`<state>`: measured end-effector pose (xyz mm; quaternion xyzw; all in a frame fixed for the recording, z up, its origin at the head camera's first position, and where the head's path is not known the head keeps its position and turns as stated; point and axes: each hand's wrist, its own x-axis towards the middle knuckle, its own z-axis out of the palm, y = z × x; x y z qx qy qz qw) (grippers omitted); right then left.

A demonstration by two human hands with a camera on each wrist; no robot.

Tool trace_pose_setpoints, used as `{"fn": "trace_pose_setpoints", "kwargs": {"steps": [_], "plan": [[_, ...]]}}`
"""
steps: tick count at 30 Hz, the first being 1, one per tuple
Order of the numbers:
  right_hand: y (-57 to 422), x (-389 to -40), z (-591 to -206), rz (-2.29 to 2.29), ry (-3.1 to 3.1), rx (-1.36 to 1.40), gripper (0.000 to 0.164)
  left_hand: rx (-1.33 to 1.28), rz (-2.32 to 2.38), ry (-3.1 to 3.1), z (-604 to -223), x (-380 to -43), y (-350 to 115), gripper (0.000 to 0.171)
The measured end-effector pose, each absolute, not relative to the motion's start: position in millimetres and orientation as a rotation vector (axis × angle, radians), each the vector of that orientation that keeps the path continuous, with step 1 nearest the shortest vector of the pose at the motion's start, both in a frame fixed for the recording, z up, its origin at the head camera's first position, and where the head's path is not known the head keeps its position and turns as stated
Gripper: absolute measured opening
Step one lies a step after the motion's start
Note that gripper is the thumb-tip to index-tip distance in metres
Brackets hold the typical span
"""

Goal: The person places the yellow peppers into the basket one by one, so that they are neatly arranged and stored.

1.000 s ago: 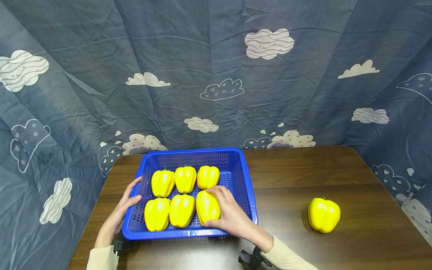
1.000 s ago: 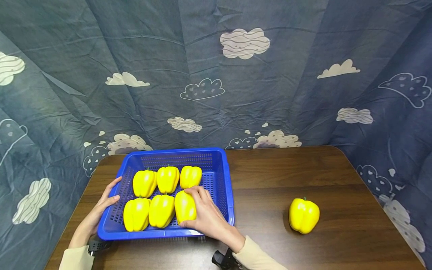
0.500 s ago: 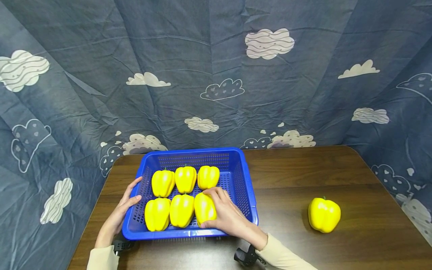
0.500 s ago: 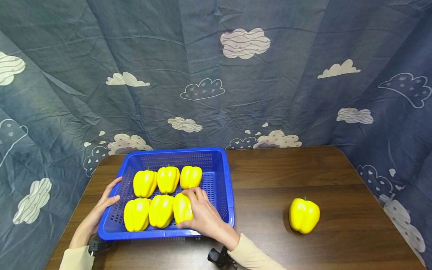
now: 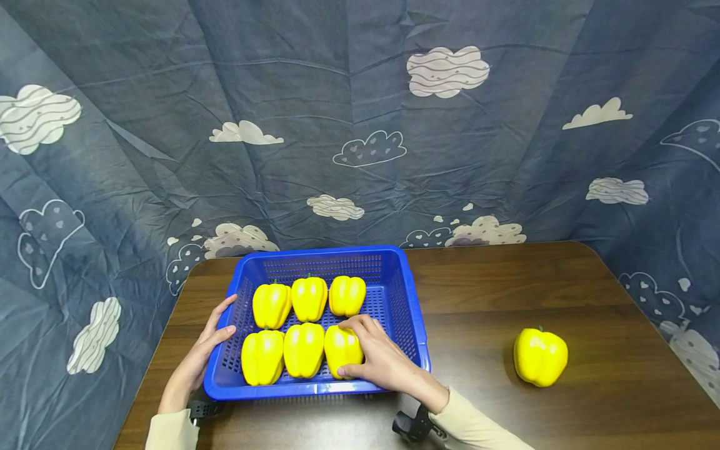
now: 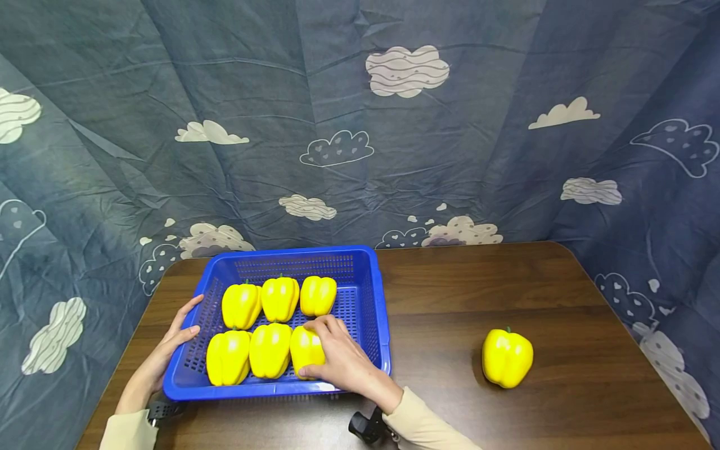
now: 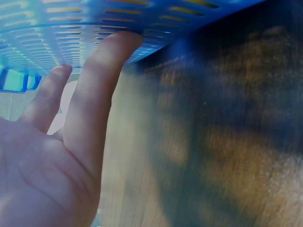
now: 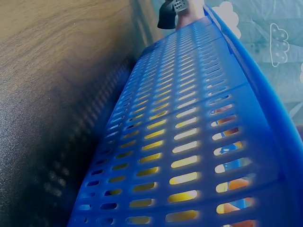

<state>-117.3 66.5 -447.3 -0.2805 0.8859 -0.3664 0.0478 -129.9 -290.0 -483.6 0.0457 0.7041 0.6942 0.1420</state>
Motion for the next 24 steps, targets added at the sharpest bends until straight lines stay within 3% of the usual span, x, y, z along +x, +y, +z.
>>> {"fn": "trace_pose_setpoints", "kwargs": {"steps": [24], "plan": [[100,-122,-437,-1.377,2.787,-0.875,0.059,0.048,1.991,2.015,-484,-131,-290,0.058]]}}
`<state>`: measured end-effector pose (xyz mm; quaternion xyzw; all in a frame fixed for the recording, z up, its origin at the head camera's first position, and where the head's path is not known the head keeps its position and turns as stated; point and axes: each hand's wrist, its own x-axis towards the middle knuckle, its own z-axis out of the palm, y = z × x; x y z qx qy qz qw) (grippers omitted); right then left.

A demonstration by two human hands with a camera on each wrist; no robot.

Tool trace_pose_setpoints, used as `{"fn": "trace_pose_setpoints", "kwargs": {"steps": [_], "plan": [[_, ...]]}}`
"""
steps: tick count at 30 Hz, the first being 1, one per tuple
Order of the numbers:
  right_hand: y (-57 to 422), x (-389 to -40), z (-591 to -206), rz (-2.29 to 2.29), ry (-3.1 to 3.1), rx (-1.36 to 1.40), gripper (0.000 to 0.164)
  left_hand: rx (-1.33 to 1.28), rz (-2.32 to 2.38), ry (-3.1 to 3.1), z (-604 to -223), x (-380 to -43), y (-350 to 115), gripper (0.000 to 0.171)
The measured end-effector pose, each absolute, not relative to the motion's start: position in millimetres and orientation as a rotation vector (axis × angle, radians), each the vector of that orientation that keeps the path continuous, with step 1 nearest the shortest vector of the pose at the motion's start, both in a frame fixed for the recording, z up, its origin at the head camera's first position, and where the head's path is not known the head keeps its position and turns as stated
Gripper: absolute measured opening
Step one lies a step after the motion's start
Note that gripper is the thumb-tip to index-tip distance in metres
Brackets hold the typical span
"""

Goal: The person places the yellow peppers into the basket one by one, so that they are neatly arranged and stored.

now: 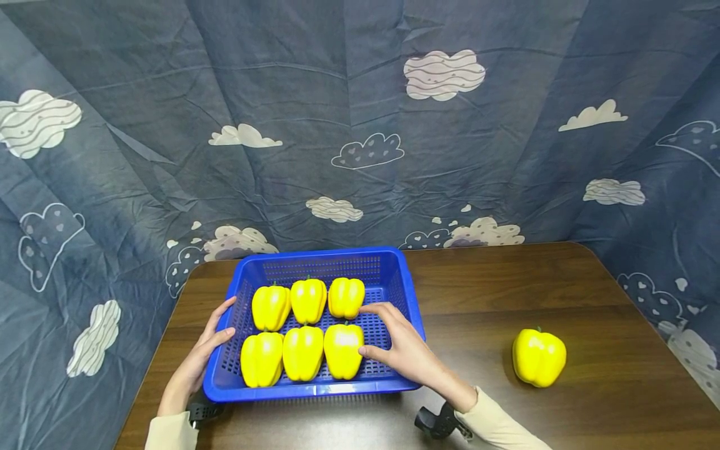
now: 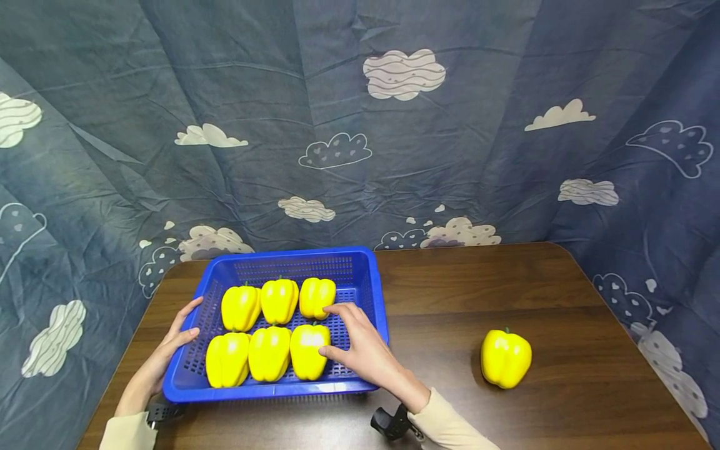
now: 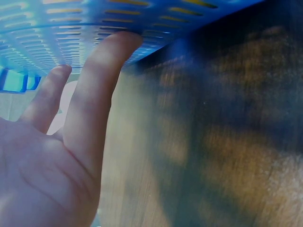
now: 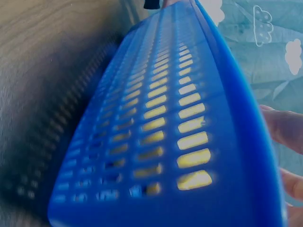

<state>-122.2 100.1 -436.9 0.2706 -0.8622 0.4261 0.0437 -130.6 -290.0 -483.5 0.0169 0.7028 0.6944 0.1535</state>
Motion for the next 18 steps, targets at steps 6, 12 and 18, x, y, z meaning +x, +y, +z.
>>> {"fn": "trace_pose_setpoints", "kwargs": {"steps": [6,12,18], "plan": [[113,-124,-434,1.371,-2.582,0.784,0.057,0.054,1.978,2.024,-484,-129,-291,0.057],[128,-125,-432,1.437,-2.509,0.770,0.055,0.057,1.974,2.023,-483,-129,-290,0.058],[147,-124,-432,1.528,-2.420,0.730,0.053,0.046,1.981,2.023,-483,-130,-290,0.058]]}}
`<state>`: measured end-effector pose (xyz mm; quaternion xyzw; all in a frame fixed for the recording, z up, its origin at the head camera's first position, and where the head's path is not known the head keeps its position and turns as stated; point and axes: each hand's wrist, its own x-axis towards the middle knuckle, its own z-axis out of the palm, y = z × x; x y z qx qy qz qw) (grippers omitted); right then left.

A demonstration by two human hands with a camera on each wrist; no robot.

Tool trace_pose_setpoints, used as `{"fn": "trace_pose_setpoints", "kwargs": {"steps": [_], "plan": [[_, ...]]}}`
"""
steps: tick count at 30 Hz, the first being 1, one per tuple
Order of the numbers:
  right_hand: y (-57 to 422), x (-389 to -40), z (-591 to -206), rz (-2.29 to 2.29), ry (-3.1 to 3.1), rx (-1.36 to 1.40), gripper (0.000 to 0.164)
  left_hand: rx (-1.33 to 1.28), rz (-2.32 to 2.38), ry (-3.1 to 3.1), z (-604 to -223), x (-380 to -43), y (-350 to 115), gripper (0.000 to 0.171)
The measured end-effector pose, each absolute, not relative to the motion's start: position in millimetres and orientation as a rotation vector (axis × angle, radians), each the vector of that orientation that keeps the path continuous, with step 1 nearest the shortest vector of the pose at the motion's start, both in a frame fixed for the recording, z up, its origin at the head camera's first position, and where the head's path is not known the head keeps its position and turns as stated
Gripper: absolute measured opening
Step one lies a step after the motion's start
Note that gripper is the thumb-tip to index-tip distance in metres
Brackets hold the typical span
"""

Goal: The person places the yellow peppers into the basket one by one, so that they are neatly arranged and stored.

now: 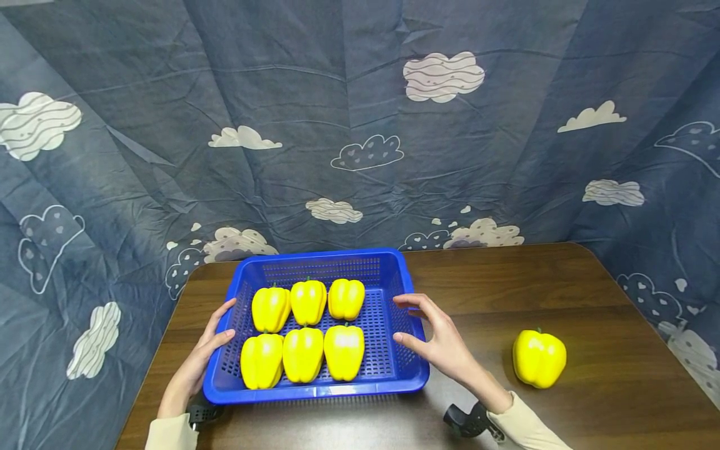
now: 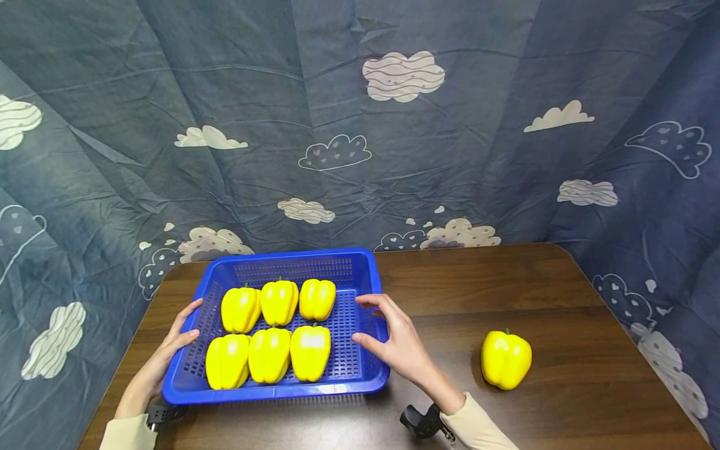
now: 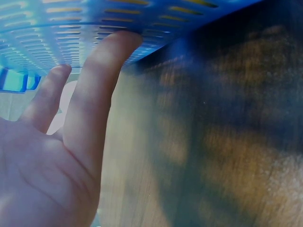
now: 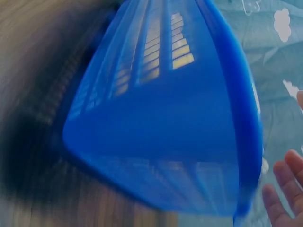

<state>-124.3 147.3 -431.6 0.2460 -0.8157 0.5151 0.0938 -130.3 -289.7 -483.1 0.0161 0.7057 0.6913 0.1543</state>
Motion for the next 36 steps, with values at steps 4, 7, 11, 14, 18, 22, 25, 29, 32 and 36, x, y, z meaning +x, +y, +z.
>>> {"fn": "trace_pose_setpoints", "kwargs": {"steps": [4,7,11,14,18,22,25,29,32,36], "plan": [[166,-125,-435,1.541,-2.340,0.710,0.055,0.048,1.981,2.026,-483,-131,-290,0.058],[181,-125,-437,1.510,-2.304,0.702,0.059,0.060,1.975,2.027,-483,-130,-289,0.058],[197,-122,-438,1.452,-2.321,0.673,0.061,0.049,1.976,2.026,-483,-130,-290,0.058],[209,-119,-439,1.408,-2.351,0.646,0.060,0.042,1.979,2.026,-484,-130,-290,0.058],[225,-114,-440,1.360,-2.369,0.608,0.059,0.046,1.978,2.030,-484,-131,-289,0.059],[242,-110,-443,1.332,-2.366,0.579,0.060,0.046,1.981,2.036,-484,-131,-289,0.060],[253,-107,-446,1.320,-2.362,0.552,0.061,0.046,1.986,2.034,-484,-131,-289,0.059],[266,-103,-448,1.300,-2.372,0.510,0.063,0.051,1.990,2.031,-484,-131,-289,0.059],[275,-99,-450,1.267,-2.399,0.465,0.063,0.054,1.991,2.033,-484,-131,-289,0.058],[286,-92,-453,1.234,-2.454,0.358,0.061,0.051,1.990,2.036,-484,-131,-289,0.058]]}}
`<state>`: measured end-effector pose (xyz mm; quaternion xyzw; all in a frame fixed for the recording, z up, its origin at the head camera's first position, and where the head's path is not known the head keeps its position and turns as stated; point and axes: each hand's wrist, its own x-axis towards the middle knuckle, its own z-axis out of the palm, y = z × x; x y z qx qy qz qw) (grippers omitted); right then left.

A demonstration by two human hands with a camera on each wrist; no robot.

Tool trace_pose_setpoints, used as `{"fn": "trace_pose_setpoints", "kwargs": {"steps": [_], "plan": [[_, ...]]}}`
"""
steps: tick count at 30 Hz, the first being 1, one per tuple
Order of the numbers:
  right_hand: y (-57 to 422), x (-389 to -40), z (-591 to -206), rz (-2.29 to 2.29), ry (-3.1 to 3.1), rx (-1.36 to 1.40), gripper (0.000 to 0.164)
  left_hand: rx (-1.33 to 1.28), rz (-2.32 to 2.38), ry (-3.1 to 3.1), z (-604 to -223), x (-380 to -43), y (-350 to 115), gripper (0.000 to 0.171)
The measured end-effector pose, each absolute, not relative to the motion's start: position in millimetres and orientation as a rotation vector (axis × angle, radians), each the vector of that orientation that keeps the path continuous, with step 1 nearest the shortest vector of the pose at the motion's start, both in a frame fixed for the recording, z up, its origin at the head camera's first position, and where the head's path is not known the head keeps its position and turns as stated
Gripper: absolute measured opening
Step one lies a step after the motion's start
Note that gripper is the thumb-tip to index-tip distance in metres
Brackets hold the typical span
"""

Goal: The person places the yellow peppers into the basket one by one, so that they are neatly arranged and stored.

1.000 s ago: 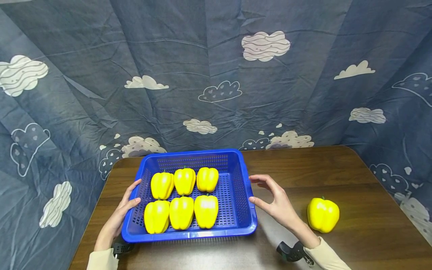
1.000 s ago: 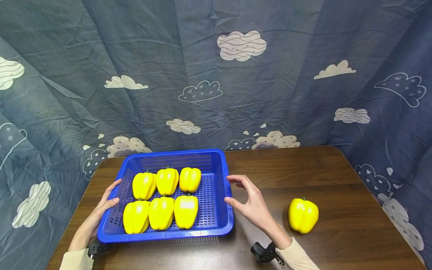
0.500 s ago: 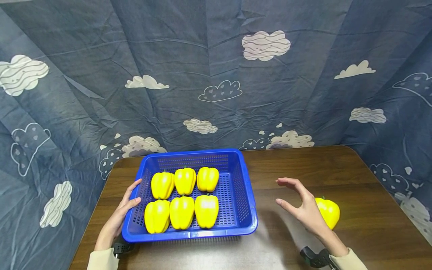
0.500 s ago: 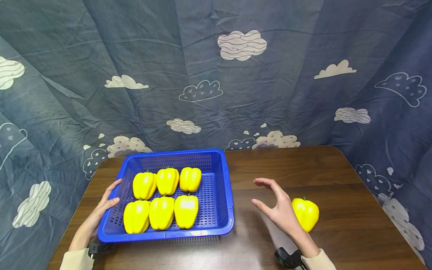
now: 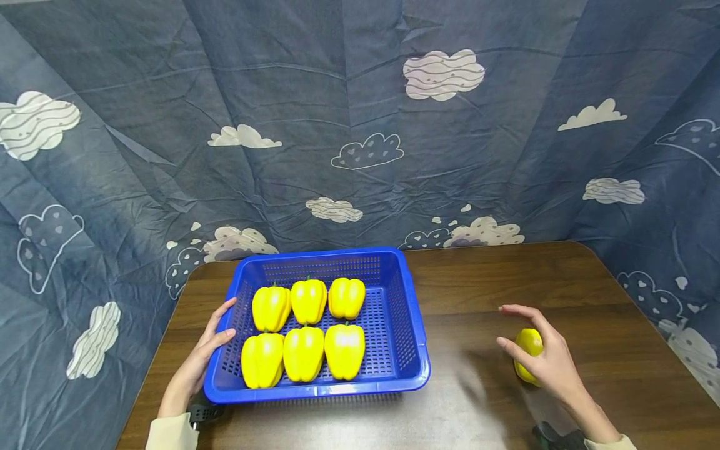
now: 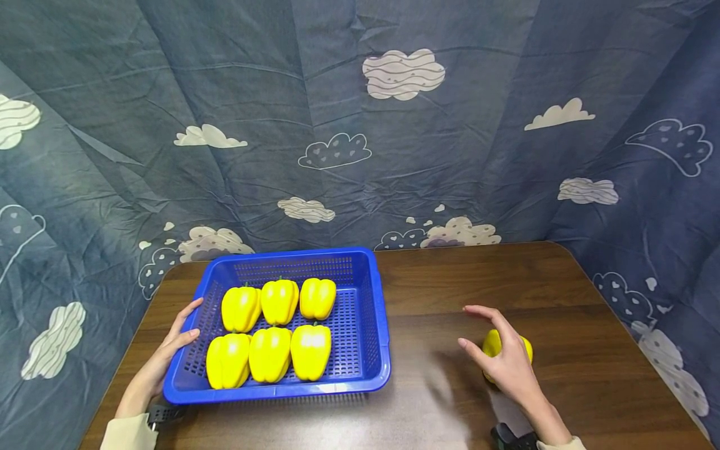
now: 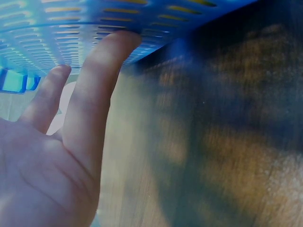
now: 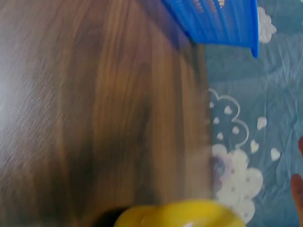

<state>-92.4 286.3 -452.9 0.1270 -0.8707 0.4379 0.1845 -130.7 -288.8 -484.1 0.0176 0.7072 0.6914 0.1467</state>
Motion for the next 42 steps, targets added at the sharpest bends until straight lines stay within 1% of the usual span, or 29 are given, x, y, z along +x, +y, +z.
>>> {"fn": "trace_pose_setpoints", "kwargs": {"steps": [4,11,22,30,33,38,42], "plan": [[299,-88,-457,1.213,-2.485,0.296,0.062,0.052,1.988,2.039,-484,-131,-289,0.059],[319,-87,-468,1.171,-2.480,0.336,0.068,0.049,1.982,2.038,-483,-130,-289,0.059],[334,-84,-488,1.095,-2.545,0.281,0.065,0.043,1.981,2.044,-483,-129,-288,0.059],[340,-83,-500,1.065,-2.645,0.201,0.068,0.071,1.979,2.055,-483,-130,-288,0.059],[342,-84,-502,1.031,-2.675,0.206,0.074,0.080,1.982,2.049,-484,-130,-288,0.058],[343,-85,-505,0.963,-2.717,0.253,0.089,0.088,1.988,2.040,-483,-129,-289,0.057],[344,-84,-506,0.911,-2.736,0.269,0.094,0.085,1.985,2.041,-483,-129,-289,0.057]]}}
